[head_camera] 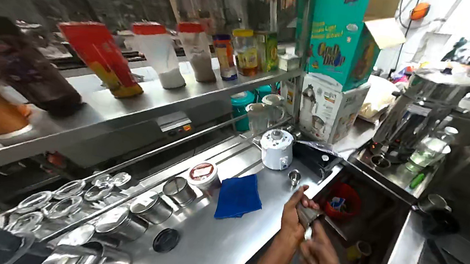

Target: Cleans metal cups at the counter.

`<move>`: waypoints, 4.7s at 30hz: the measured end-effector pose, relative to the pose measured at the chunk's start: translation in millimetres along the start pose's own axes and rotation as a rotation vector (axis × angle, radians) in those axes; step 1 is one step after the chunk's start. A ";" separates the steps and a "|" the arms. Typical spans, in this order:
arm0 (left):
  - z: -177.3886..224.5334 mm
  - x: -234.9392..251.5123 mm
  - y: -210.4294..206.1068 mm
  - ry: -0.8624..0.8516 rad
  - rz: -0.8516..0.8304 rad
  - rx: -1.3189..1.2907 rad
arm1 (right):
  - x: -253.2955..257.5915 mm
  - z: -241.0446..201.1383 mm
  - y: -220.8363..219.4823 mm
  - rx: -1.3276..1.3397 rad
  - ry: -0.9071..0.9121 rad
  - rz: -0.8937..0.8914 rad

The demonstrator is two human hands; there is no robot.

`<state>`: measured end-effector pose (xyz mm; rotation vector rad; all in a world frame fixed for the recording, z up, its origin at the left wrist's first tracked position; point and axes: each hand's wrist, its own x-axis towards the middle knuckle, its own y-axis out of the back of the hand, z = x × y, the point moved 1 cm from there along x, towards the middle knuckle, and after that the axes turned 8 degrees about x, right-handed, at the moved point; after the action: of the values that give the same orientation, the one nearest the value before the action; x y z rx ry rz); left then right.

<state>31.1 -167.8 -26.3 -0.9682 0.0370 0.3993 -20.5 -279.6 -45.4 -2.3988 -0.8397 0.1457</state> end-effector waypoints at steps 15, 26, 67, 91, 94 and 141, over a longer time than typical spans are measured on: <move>41.2 -34.2 12.4 0.380 -0.021 0.295 | 25.9 -75.9 36.5 -1.944 0.844 -0.864; 19.5 -34.3 23.9 0.356 0.224 0.356 | 5.8 -40.4 29.5 -1.762 0.113 -0.740; 39.9 -51.2 15.7 0.133 -0.104 0.267 | -28.7 -10.5 -8.6 -0.375 -0.024 -0.362; 21.7 -35.0 27.7 -0.015 -0.048 -0.244 | -30.9 -11.9 -43.0 0.678 -0.143 0.264; 19.4 -26.9 46.1 0.027 -0.083 -0.357 | -42.6 -32.8 -31.4 0.594 -0.045 0.393; 31.5 -16.1 139.0 -0.470 0.111 1.739 | 95.4 127.7 28.5 -1.024 0.174 0.204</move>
<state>-36.5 -77.9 -115.3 0.8504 0.0013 0.5018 34.5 -177.1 -158.1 -3.3692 -0.6578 -0.5394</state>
